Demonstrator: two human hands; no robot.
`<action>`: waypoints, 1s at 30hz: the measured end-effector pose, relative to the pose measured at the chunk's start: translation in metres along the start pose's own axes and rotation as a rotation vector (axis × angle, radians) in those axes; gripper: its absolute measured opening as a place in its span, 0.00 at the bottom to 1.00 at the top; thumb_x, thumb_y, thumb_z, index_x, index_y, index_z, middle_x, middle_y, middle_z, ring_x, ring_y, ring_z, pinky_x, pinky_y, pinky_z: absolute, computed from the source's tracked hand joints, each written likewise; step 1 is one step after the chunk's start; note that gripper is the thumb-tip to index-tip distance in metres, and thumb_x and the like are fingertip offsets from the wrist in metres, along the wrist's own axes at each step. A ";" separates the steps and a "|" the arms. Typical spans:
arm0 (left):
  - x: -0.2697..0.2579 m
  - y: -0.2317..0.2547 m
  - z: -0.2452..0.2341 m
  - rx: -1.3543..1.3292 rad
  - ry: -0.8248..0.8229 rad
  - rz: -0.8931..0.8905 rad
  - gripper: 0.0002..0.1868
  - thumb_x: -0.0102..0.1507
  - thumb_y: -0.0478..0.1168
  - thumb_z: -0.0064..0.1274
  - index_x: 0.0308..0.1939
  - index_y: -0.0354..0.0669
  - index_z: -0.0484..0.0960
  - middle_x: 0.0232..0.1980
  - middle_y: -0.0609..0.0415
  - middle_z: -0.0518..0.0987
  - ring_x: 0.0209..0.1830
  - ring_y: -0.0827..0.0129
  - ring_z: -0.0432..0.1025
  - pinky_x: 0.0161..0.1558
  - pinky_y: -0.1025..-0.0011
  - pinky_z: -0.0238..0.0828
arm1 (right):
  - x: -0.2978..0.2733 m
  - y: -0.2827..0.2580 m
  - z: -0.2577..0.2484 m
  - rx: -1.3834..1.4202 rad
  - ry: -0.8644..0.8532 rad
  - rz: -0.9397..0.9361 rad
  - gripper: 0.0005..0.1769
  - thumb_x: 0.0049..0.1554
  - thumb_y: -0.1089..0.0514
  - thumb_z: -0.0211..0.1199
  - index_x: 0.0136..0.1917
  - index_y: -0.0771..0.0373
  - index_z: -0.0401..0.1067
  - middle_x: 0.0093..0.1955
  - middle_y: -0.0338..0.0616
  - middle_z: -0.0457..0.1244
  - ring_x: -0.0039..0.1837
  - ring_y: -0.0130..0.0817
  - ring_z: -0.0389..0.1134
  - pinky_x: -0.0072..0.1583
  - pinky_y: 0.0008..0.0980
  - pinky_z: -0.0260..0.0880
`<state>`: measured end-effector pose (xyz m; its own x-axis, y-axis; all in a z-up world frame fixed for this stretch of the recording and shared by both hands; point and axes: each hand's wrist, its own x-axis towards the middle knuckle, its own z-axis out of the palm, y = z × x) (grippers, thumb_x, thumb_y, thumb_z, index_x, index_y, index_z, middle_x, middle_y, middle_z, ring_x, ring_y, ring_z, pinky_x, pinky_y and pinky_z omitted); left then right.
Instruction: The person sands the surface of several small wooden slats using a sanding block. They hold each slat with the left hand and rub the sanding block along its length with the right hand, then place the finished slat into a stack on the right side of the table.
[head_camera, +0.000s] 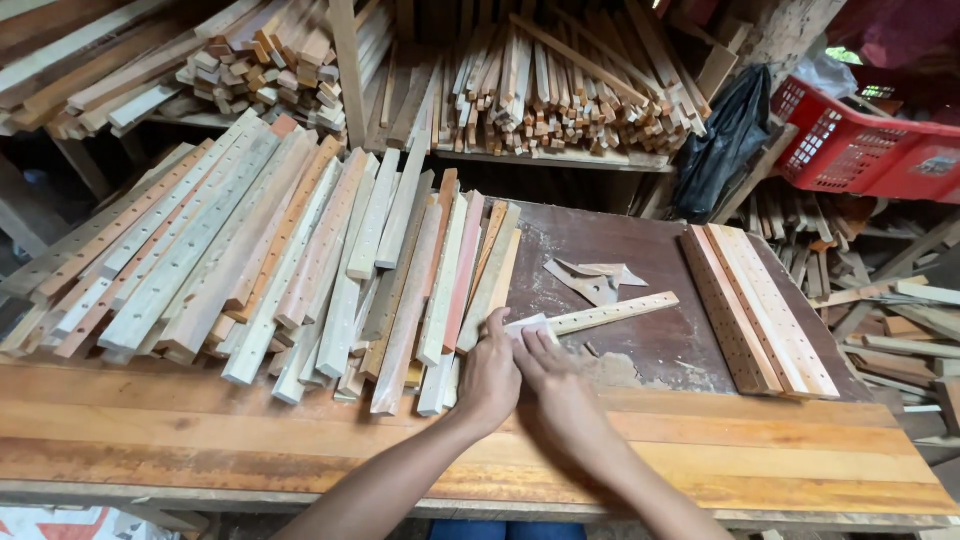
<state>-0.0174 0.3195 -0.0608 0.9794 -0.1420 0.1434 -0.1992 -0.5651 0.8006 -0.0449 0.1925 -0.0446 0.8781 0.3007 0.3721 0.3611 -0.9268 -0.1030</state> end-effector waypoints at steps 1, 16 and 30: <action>-0.002 0.002 -0.002 0.003 -0.018 -0.022 0.25 0.68 0.36 0.45 0.68 0.45 0.57 0.50 0.33 0.80 0.52 0.39 0.77 0.51 0.49 0.77 | -0.003 -0.004 -0.004 0.044 -0.017 -0.004 0.36 0.47 0.61 0.64 0.70 0.54 0.70 0.67 0.54 0.65 0.70 0.52 0.64 0.70 0.47 0.61; 0.013 -0.020 0.015 -0.009 0.046 0.059 0.11 0.68 0.38 0.49 0.53 0.43 0.70 0.41 0.40 0.82 0.42 0.45 0.80 0.40 0.53 0.76 | 0.012 0.015 -0.035 0.010 -0.131 0.092 0.41 0.44 0.69 0.61 0.71 0.53 0.63 0.65 0.56 0.62 0.66 0.56 0.63 0.64 0.52 0.65; 0.012 -0.024 0.017 0.009 0.009 0.061 0.11 0.69 0.41 0.47 0.53 0.44 0.68 0.40 0.38 0.81 0.47 0.40 0.78 0.46 0.49 0.75 | -0.008 0.022 -0.011 0.001 -0.138 -0.013 0.39 0.49 0.69 0.51 0.74 0.55 0.63 0.69 0.55 0.63 0.72 0.56 0.61 0.65 0.58 0.66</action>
<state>-0.0012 0.3174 -0.0879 0.9656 -0.1691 0.1976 -0.2591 -0.5628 0.7849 -0.0471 0.1669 -0.0393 0.9082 0.3409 0.2427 0.3729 -0.9225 -0.0997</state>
